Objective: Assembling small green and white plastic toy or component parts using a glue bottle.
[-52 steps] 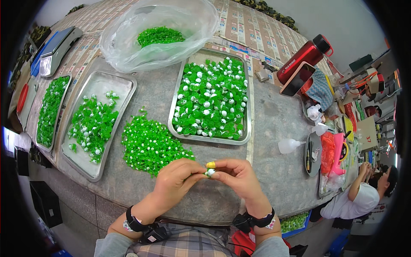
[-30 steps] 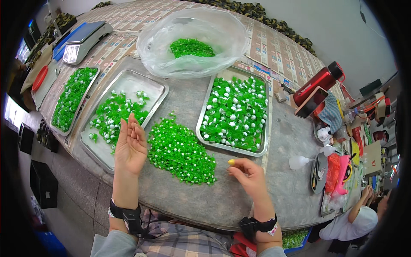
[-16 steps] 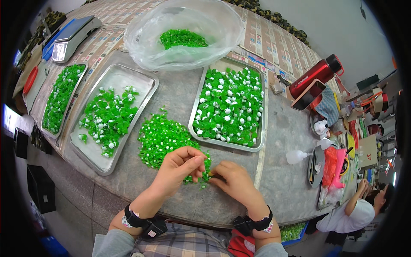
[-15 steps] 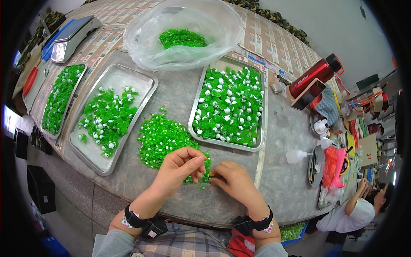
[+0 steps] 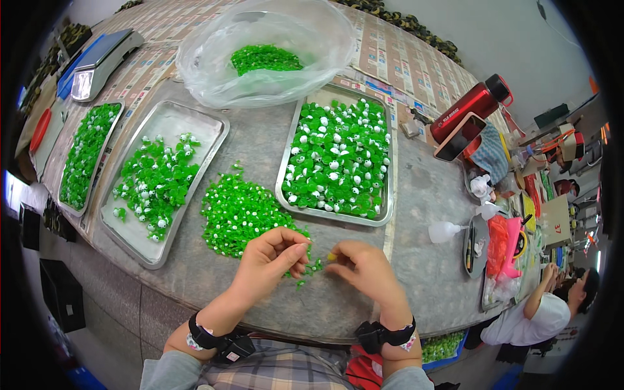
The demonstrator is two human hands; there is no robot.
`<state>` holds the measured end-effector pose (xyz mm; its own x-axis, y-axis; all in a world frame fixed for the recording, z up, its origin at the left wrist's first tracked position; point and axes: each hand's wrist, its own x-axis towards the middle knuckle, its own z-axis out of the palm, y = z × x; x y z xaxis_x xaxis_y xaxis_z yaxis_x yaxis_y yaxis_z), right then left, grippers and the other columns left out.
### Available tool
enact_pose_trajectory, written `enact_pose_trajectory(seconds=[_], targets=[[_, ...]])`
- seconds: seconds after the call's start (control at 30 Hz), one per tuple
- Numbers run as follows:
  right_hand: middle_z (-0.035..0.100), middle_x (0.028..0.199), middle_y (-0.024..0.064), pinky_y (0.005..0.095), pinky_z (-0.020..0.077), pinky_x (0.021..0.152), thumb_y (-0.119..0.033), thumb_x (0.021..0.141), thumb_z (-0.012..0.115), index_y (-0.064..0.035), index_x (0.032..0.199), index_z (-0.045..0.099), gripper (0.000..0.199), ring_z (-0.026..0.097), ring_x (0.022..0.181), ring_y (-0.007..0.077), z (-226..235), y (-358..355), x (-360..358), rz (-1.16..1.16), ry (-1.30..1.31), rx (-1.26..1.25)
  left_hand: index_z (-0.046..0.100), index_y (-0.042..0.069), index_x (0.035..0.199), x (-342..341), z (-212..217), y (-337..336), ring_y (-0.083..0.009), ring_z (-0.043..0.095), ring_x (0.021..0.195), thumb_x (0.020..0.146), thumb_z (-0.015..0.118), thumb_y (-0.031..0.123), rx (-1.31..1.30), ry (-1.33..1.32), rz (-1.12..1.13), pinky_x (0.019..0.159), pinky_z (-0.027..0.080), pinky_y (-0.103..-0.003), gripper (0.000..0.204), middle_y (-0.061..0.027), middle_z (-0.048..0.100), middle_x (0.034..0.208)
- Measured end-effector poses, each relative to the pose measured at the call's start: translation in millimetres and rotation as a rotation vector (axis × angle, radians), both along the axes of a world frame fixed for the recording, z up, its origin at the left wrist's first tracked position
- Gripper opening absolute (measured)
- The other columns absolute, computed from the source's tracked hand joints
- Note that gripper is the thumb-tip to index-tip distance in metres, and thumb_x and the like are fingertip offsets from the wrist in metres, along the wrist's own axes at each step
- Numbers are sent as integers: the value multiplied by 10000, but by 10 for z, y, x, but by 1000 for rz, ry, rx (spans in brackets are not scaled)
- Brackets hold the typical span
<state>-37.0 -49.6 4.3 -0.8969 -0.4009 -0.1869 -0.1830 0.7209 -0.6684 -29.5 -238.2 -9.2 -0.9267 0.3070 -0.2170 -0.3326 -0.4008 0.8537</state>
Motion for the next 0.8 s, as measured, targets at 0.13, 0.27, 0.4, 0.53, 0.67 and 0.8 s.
enact_pose_trajectory(seconds=[0.13, 0.27, 0.4, 0.53, 0.67, 0.8], targets=[[515, 678, 91, 339, 410, 582, -160, 691, 586, -60, 776, 533, 141, 517, 662, 270, -72, -62, -15, 18, 173, -100, 510, 18, 899, -10, 11, 9, -68, 512, 592, 817, 493, 105, -22, 34, 60, 519, 429, -189, 121, -29, 542, 701], [529, 727, 102, 312, 415, 576, -151, 711, 573, -67, 825, 529, 148, 524, 661, 259, -152, -47, -21, 159, 235, 33, 510, 13, 868, -12, 34, 54, -86, 515, 552, 807, 500, 109, -34, 39, 120, 489, 439, -210, 114, -39, 539, 650], [526, 756, 68, 267, 413, 571, -114, 724, 569, -54, 812, 518, 118, 529, 639, 191, -42, 28, -5, -71, 9, -166, 509, 14, 873, 17, 71, 62, -87, 521, 582, 797, 516, 99, -2, 25, 78, 513, 447, -210, 114, -44, 540, 686], [488, 776, -10, 199, 392, 579, -63, 749, 553, -37, 845, 486, 120, 481, 654, 65, -11, 31, 54, -221, -258, -758, 500, 17, 982, 58, 44, 177, -91, 524, 735, 742, 575, 38, -170, 150, -33, 603, 460, -202, 252, -45, 522, 829], [468, 781, -35, 159, 367, 582, -58, 766, 543, -46, 887, 458, 149, 451, 681, 26, -13, -38, 105, -284, -407, -992, 554, 29, 960, 84, 41, 239, -99, 532, 722, 697, 608, 12, -314, 313, -14, 606, 456, -203, 269, -51, 531, 802], [455, 757, -39, 149, 338, 546, -57, 774, 532, -58, 883, 455, 133, 419, 648, 8, -16, -83, 92, -273, -525, -1118, 596, 26, 860, 81, 12, 212, -103, 537, 673, 691, 593, -15, -477, 514, 106, 560, 439, -211, 174, -57, 561, 760]])
